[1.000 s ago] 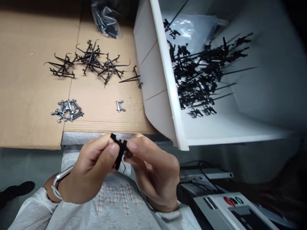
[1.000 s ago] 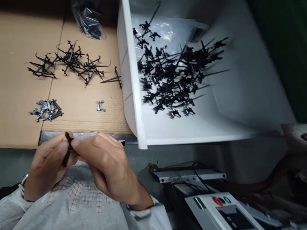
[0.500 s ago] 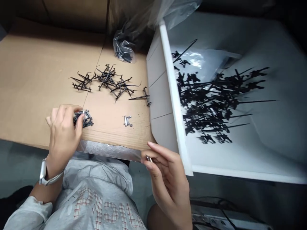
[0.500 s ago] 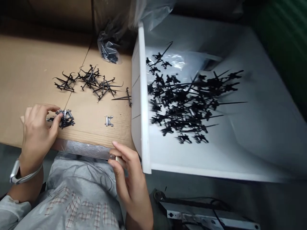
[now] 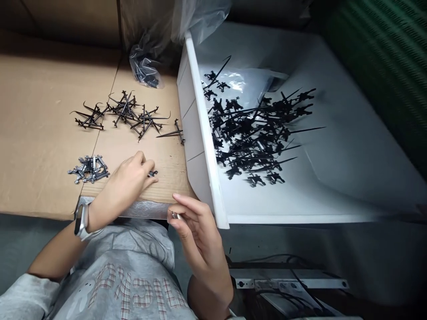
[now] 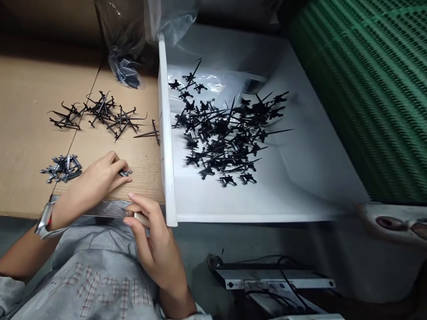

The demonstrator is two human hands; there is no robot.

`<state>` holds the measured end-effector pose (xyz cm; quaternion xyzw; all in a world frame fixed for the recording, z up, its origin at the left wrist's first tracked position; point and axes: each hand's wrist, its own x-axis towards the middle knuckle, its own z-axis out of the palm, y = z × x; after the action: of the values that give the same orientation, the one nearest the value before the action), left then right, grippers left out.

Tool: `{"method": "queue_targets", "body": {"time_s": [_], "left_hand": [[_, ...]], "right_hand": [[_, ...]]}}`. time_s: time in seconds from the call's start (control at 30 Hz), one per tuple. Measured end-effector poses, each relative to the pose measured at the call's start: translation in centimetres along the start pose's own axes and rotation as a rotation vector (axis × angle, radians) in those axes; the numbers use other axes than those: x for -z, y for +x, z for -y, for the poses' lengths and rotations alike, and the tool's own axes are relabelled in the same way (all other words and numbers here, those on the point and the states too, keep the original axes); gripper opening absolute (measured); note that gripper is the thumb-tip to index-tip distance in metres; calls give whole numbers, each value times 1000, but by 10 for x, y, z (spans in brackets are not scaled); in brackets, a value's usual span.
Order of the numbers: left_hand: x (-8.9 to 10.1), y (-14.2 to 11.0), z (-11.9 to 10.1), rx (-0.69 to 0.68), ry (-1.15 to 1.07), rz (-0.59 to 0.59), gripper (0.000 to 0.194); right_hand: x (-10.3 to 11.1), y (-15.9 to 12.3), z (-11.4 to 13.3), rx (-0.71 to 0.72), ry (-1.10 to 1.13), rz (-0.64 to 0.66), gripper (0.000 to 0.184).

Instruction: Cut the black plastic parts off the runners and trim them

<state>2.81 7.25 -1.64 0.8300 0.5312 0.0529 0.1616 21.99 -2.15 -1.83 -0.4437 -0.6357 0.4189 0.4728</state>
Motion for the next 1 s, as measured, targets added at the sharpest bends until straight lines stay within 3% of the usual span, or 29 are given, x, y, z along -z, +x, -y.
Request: {"method": "queue_targets", "body": {"time_s": [0.17,0.27,0.37,0.5,0.6,0.67,0.9,1.0], "left_hand": [[5,-16,11,80,-239,42,11],[12,-20,15,88,-251,88,15],[20,-20,21,102,-302,58,17],[23,-21,23,167,-719,9,27],[16,-27,15,245,-1203,78,45],[9,-33,4,307,-1403,78,53],[0,-47,-38,334,-1611,-54,51],[-1,-53,-48,377,-1698,-31,49]], "right_hand": [[-2,2,-2,-4,6,5,38],[-2,3,-3,-6,-13,24,40],[-3,4,-3,-7,-48,29,41],[-6,5,-3,55,-166,7,45],[-8,8,-1,139,-247,0,52],[-9,11,2,194,-269,8,56],[-12,16,10,212,-221,46,66],[-13,17,7,250,-185,37,66]]}}
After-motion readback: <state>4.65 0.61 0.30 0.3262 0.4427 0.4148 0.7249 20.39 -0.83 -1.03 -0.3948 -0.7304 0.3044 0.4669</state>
